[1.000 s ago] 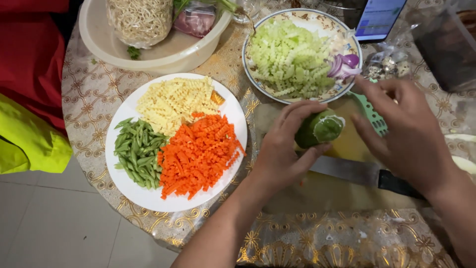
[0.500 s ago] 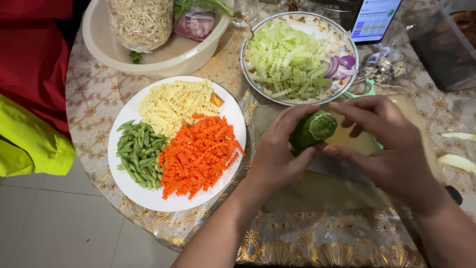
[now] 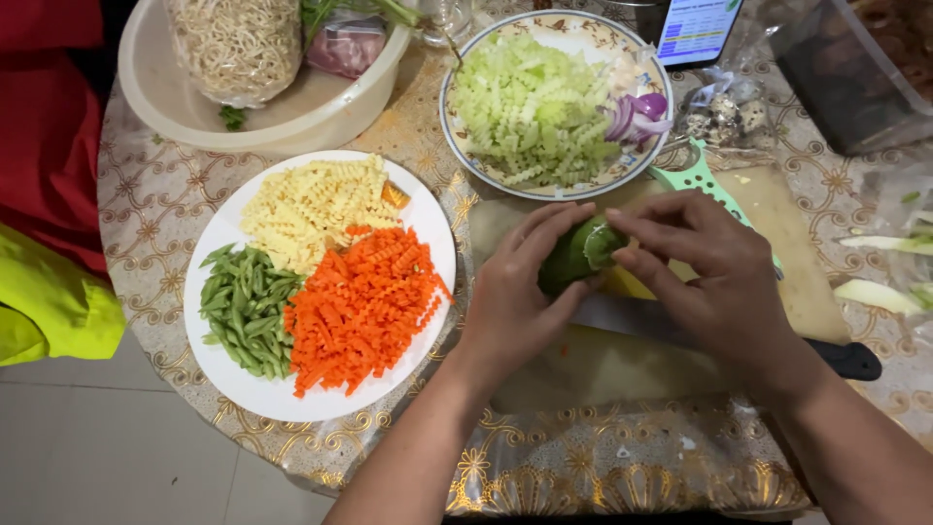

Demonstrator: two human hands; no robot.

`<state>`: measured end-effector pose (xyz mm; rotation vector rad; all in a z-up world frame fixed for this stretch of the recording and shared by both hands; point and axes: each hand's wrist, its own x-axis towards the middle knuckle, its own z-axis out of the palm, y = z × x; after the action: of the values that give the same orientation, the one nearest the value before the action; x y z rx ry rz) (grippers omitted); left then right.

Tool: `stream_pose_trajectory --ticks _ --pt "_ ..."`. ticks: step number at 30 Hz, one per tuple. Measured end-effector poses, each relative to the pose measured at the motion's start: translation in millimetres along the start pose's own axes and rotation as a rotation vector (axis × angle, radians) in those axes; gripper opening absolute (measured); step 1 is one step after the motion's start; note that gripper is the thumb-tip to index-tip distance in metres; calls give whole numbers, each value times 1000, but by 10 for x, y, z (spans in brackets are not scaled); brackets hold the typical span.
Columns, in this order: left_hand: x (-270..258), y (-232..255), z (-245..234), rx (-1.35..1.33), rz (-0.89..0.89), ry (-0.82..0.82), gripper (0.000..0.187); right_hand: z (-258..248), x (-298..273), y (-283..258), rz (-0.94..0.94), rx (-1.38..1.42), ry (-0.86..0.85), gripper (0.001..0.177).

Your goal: Peeling a green vegetable using a kitchen knife on a cutting board

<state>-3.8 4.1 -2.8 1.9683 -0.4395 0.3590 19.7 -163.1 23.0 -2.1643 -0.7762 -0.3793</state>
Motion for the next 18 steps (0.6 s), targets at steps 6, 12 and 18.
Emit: stream_pose_trajectory --ticks 6,12,18 --pt "-9 28 -13 13 -14 -5 47 0 -36 -41 3 100 62 21" --pt "-17 32 -17 2 -32 -29 50 -4 -29 -89 -36 132 77 22" --pt "-25 18 -16 13 -13 -31 53 59 -42 -41 -82 69 113 20"
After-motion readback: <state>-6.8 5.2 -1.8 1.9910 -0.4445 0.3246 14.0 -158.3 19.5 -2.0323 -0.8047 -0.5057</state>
